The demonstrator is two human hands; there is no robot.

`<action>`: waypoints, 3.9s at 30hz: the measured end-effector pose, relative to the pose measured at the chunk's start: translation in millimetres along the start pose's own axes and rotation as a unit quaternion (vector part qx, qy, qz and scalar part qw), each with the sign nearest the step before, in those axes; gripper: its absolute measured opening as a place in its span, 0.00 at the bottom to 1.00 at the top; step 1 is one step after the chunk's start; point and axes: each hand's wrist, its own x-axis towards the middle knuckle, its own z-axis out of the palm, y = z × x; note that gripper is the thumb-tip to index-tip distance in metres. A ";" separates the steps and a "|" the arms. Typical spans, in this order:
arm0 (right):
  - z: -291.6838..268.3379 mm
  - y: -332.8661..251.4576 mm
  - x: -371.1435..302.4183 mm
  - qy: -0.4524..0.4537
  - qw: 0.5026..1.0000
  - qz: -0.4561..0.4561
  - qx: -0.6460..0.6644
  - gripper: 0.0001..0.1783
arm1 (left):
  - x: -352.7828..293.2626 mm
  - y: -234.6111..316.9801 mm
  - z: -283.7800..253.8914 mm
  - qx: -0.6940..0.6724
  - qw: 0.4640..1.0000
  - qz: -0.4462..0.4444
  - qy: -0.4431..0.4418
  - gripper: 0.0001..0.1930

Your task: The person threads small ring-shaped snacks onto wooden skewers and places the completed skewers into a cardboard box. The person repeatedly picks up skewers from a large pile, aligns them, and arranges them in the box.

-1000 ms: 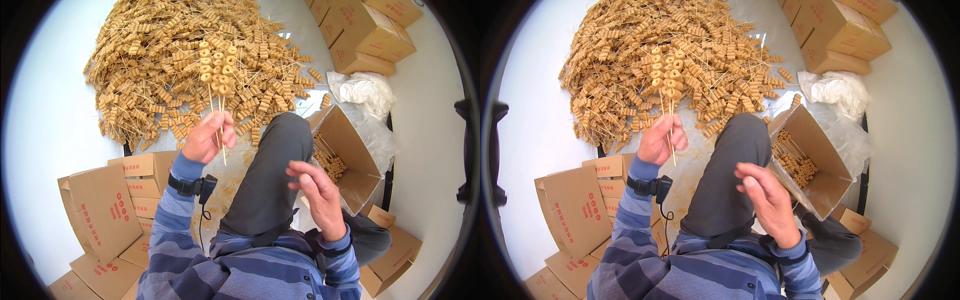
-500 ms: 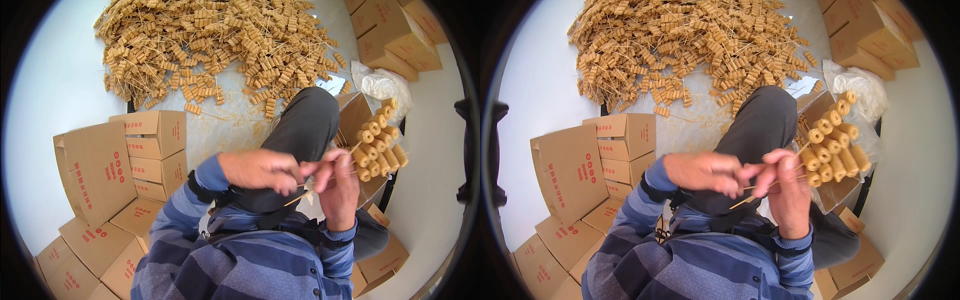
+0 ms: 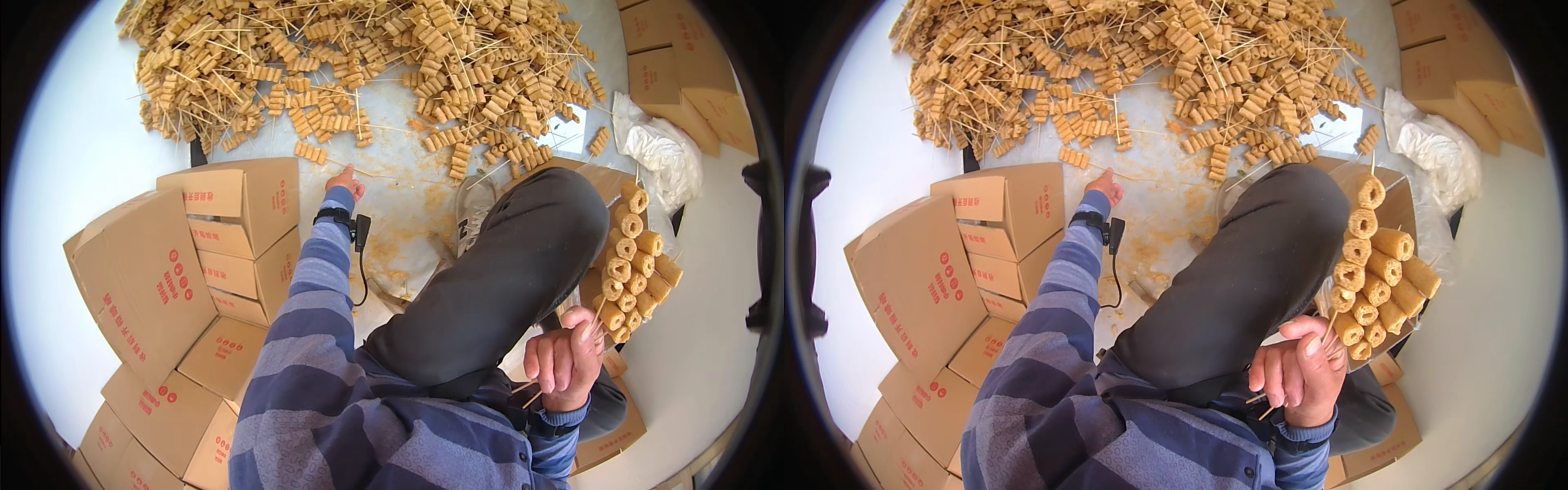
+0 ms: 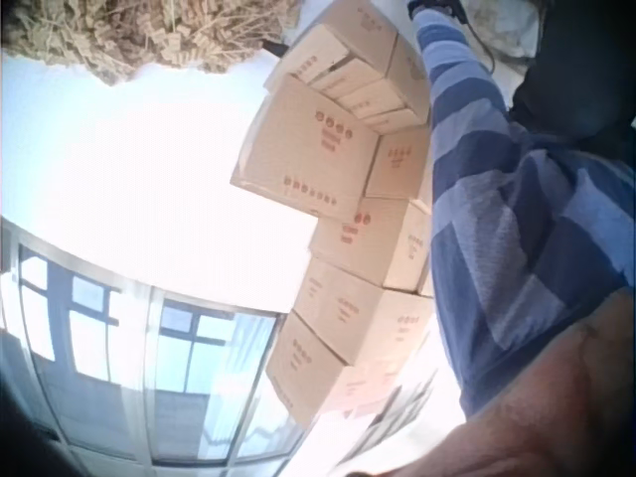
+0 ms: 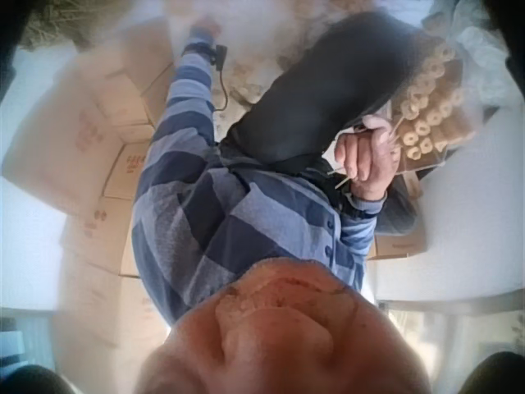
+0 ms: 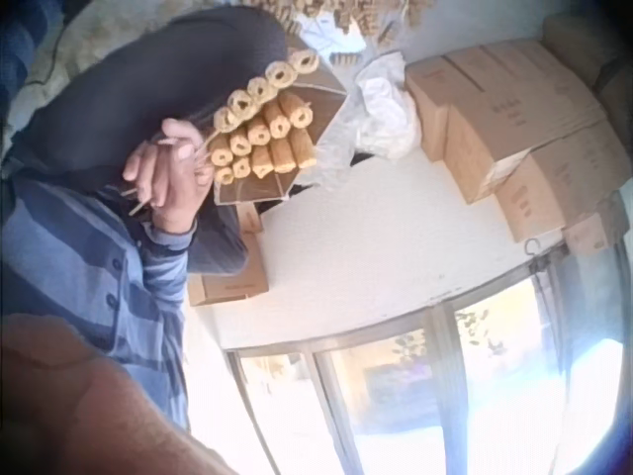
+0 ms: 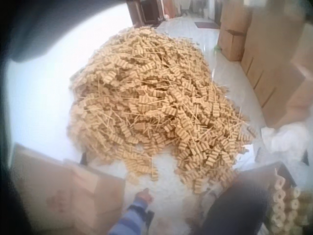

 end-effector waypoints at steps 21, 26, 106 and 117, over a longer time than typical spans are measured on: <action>12.0 3.6 22.5 -0.002 0.994 0.072 -0.083 0.20 | -51.4 49.3 126.0 -0.177 0.959 0.062 -0.212 0.15; 6.2 5.3 15.2 0.004 0.992 0.088 -0.093 0.20 | -24.5 48.5 147.1 -0.201 0.952 -0.010 -0.231 0.14; -68.6 -16.5 -171.1 -0.137 0.976 0.029 -0.165 0.35 | -577.9 -97.4 45.1 0.000 0.645 0.107 -0.756 0.38; -72.5 -19.7 -170.6 -0.220 0.960 0.118 -0.130 0.36 | -573.8 -100.7 40.8 -0.017 0.603 0.028 -0.797 0.45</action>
